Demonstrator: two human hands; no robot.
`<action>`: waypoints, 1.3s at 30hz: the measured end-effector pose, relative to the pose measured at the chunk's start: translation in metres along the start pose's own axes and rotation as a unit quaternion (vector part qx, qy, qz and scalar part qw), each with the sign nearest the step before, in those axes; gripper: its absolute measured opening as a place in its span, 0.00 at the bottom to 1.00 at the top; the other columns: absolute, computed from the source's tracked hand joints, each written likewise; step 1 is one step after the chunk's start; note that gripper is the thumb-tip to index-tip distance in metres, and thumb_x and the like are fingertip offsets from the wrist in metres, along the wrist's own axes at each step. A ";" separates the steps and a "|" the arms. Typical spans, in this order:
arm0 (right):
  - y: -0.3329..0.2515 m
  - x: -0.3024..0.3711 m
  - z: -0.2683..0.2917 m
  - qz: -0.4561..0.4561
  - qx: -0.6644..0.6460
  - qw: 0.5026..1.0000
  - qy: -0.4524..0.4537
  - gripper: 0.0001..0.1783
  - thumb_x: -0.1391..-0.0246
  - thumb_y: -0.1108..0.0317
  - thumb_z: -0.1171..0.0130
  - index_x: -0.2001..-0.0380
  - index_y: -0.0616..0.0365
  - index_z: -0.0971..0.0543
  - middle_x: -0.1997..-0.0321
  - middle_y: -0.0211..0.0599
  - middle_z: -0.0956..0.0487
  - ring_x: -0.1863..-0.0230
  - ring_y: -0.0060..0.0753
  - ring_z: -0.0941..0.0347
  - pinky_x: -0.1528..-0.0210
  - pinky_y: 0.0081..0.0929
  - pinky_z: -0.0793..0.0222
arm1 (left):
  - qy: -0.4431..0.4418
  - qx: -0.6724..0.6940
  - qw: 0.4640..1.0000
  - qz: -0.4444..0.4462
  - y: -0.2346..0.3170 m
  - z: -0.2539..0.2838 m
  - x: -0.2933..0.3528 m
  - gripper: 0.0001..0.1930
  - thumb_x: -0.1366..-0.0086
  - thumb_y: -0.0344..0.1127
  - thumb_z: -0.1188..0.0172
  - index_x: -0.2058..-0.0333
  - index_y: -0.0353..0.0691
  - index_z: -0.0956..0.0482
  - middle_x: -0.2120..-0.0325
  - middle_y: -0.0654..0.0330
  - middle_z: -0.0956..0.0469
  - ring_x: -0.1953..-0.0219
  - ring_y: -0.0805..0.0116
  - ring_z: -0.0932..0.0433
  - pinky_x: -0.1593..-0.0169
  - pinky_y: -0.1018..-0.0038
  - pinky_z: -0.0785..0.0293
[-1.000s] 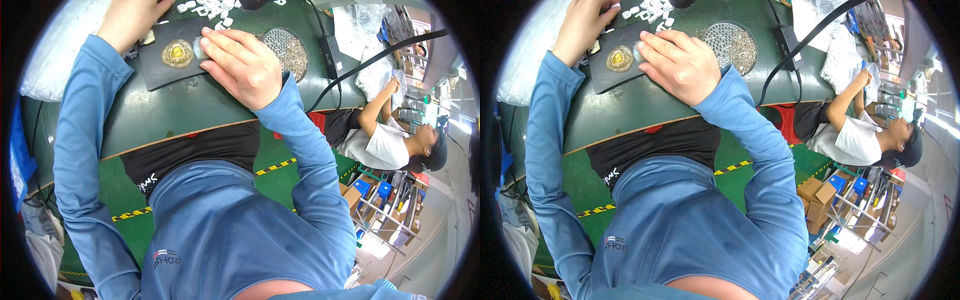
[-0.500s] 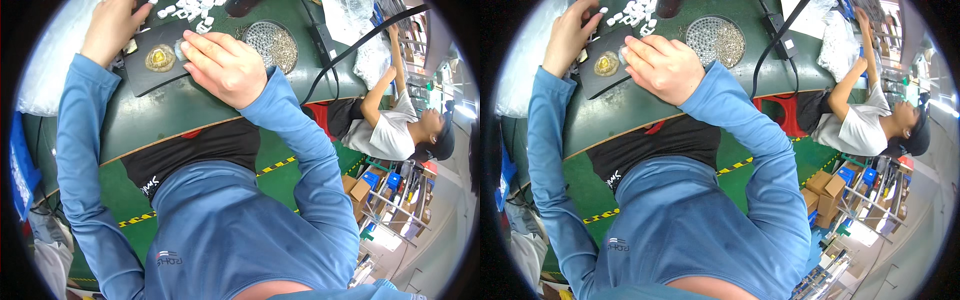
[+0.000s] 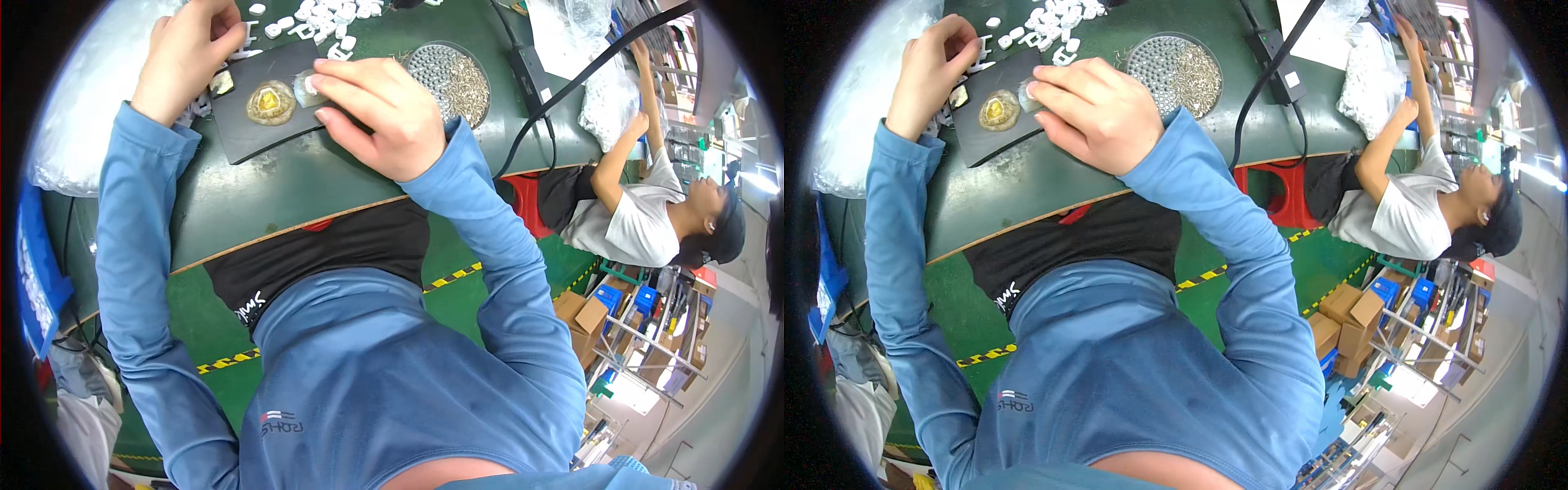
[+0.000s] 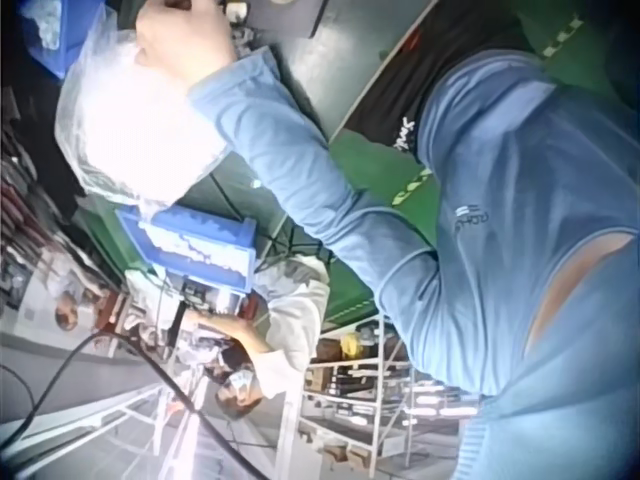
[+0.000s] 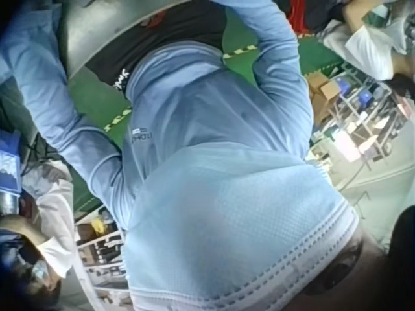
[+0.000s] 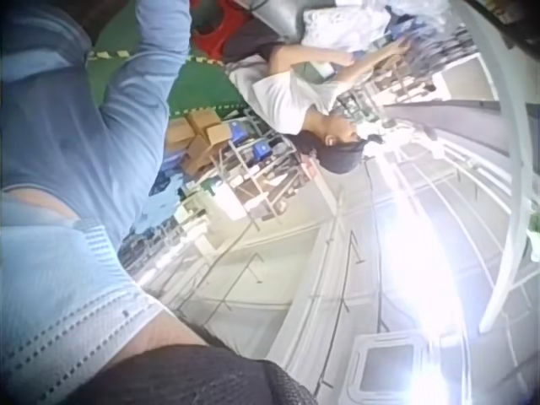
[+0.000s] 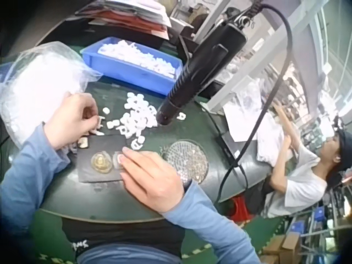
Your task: Assembling small white plastic components by placing them onto a base and using an electric screwdriver to fasten them.
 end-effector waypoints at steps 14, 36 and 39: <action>0.017 -0.038 -0.009 -0.088 -0.168 0.976 0.107 0.25 0.54 0.66 0.22 0.52 0.60 0.17 0.68 0.35 0.18 0.73 0.27 0.22 0.69 0.26 0.24 | -0.115 0.410 0.905 0.008 0.054 -0.010 0.023 0.07 0.30 0.30 0.37 0.58 0.32 0.18 0.63 0.64 0.19 0.58 0.78 0.22 0.52 0.80 0.27; 0.029 -0.045 0.003 -0.121 -0.166 0.953 -0.222 0.17 0.48 0.67 0.25 0.55 0.58 0.15 0.75 0.25 0.23 0.75 0.17 0.31 0.72 0.19 0.33 | -0.013 0.327 0.939 0.106 0.065 0.004 0.017 0.08 0.33 0.34 0.36 0.66 0.34 0.18 0.76 0.68 0.22 0.75 0.83 0.27 0.71 0.82 0.31; 0.025 -0.047 0.006 -0.100 -0.142 0.959 -0.224 0.18 0.49 0.68 0.24 0.55 0.57 0.14 0.76 0.24 0.23 0.77 0.16 0.31 0.73 0.19 0.34 | 0.004 0.340 0.938 0.061 0.060 -0.003 0.018 0.08 0.33 0.33 0.36 0.66 0.34 0.18 0.76 0.68 0.22 0.73 0.83 0.27 0.69 0.82 0.31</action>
Point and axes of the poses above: each hand's wrist, its own x-axis away from the middle knuckle, its own z-axis out of the back of the hand, y = z × x, the point moved 4 cm from there along -x, towards the middle knuckle
